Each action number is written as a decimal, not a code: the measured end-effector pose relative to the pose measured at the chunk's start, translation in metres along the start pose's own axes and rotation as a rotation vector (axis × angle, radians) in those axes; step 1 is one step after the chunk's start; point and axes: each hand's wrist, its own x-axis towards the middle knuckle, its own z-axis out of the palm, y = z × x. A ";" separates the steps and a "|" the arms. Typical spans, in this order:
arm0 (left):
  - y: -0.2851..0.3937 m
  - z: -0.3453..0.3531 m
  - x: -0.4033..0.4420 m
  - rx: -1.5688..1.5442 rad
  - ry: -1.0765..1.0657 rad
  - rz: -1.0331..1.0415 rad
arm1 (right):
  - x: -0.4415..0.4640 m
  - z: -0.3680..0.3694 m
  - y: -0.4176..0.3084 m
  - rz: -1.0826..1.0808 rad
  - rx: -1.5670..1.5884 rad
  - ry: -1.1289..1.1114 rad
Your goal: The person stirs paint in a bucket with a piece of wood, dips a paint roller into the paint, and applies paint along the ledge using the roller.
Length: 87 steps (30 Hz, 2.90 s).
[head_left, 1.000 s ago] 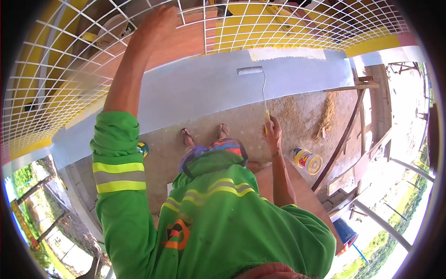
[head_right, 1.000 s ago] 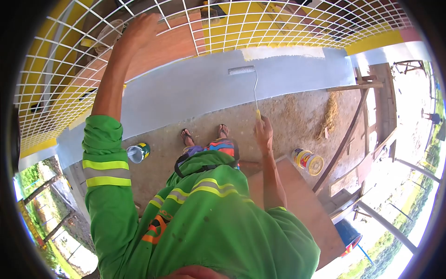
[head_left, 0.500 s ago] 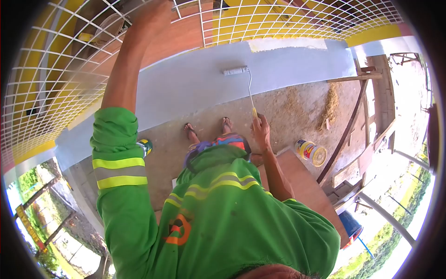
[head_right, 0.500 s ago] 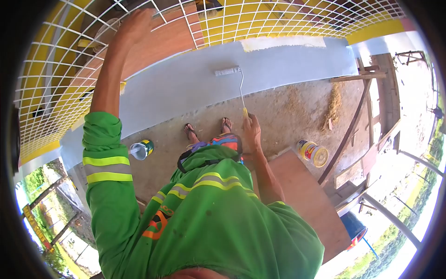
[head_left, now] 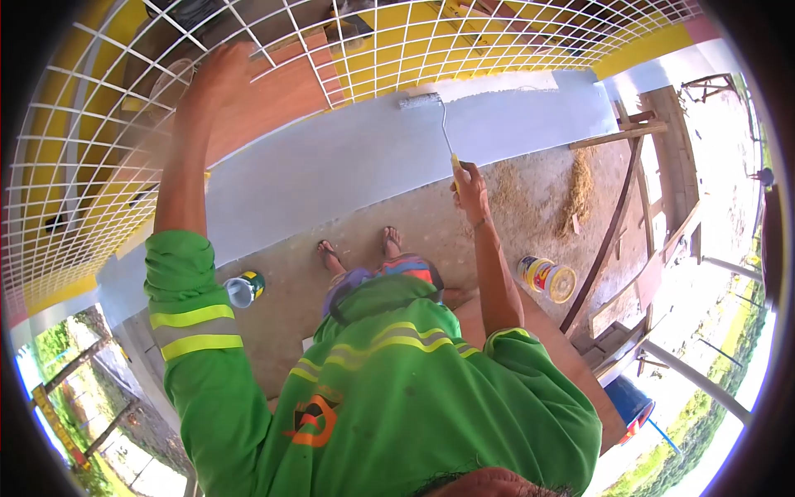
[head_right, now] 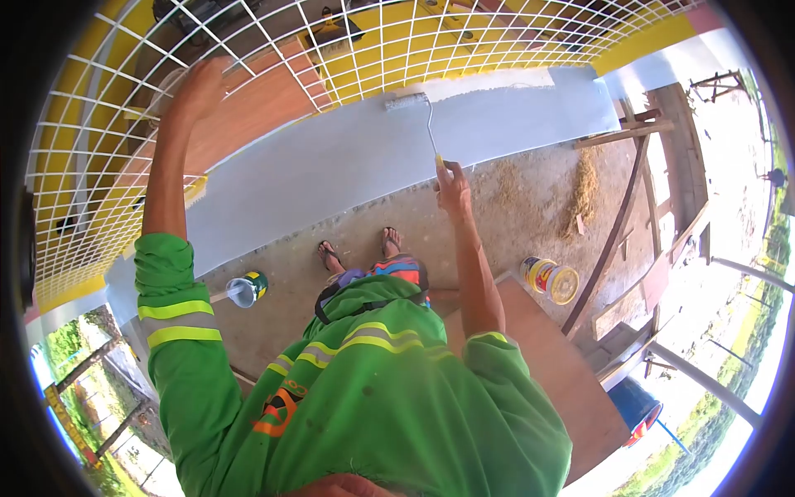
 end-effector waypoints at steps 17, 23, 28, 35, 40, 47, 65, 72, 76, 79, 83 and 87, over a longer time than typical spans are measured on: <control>-0.006 0.010 0.002 -0.022 0.105 0.031 | 0.014 0.012 0.008 -0.013 -0.021 -0.012; 0.004 0.002 0.006 -0.029 -0.028 -0.087 | 0.028 0.017 0.001 -0.064 -0.007 -0.028; 0.011 -0.001 0.000 -0.012 -0.043 -0.110 | 0.022 0.014 -0.007 -0.031 -0.014 -0.054; -0.001 0.016 -0.003 0.054 0.187 0.011 | 0.020 0.019 -0.026 -0.022 -0.006 -0.053; 0.014 -0.001 -0.009 -0.063 -0.027 -0.154 | 0.006 0.004 -0.002 -0.043 0.073 -0.039; -0.016 0.029 -0.005 -0.005 0.097 -0.073 | 0.012 -0.063 0.050 -0.121 -0.013 0.044; -0.026 0.026 -0.001 0.034 -0.043 -0.284 | 0.066 -0.062 -0.004 -0.173 -0.212 -0.010; -0.030 0.037 -0.007 -0.080 0.057 -0.280 | 0.026 -0.094 0.052 -0.495 -0.391 -0.014; -0.017 0.030 -0.003 -0.193 0.117 -0.235 | 0.030 -0.101 0.072 -0.560 -0.382 -0.042; -0.025 0.034 -0.002 -0.053 0.099 -0.191 | 0.048 -0.089 0.061 -0.558 -0.327 -0.043; -0.010 0.025 -0.005 -0.031 0.105 -0.175 | 0.057 -0.072 0.040 -0.451 -0.326 -0.028; -0.008 0.028 -0.005 -0.048 0.145 -0.177 | 0.033 -0.096 0.067 -0.388 -0.465 -0.095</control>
